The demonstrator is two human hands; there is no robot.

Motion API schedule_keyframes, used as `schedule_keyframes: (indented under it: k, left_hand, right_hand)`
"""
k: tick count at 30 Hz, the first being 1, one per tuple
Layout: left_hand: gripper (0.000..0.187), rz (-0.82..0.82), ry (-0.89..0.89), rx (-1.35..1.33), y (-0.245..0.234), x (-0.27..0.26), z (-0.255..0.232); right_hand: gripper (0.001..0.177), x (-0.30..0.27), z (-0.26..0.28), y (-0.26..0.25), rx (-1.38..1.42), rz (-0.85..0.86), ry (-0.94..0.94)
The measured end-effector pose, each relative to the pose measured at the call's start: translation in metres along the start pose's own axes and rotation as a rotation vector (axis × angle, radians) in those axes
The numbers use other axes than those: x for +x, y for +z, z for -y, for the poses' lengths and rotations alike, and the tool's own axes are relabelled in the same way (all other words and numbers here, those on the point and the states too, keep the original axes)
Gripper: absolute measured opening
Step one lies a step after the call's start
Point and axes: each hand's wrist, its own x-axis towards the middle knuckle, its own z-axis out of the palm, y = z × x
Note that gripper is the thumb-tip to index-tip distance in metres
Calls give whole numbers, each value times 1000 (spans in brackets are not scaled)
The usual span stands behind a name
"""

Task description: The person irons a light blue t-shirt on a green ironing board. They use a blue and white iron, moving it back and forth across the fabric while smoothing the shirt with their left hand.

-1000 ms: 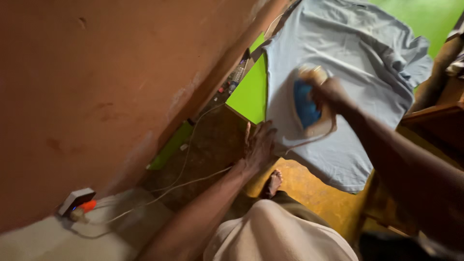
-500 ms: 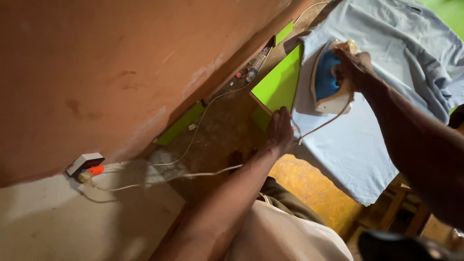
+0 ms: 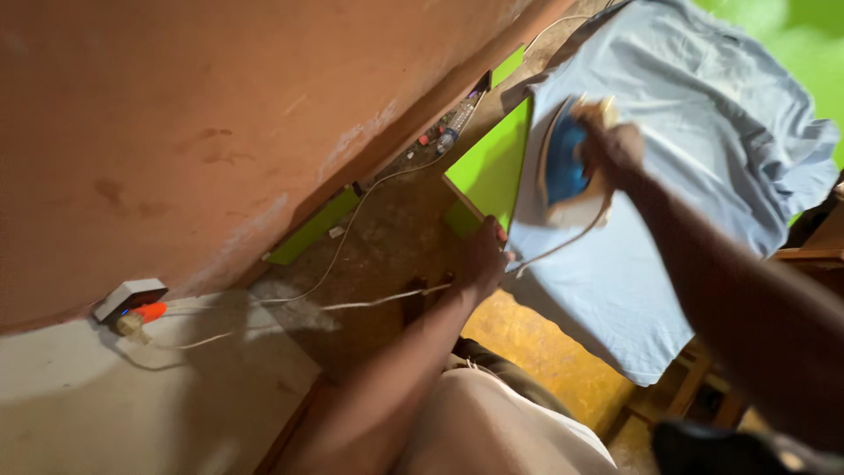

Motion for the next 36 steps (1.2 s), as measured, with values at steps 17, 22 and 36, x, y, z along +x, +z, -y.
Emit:
schedule_keyframes:
  k: [17,22,36]
  left_hand:
    - [33,19,230,256,9,29,78]
    - [29,30,114,276,15,39,85]
    - [33,247,1,309,-9,40,55]
  right_hand:
    - [69,-94,-64,-23,-147,-102,51]
    - [52,-2,-77,-27,57,36,48]
    - [61,-226,-42,-6,-86,86,373]
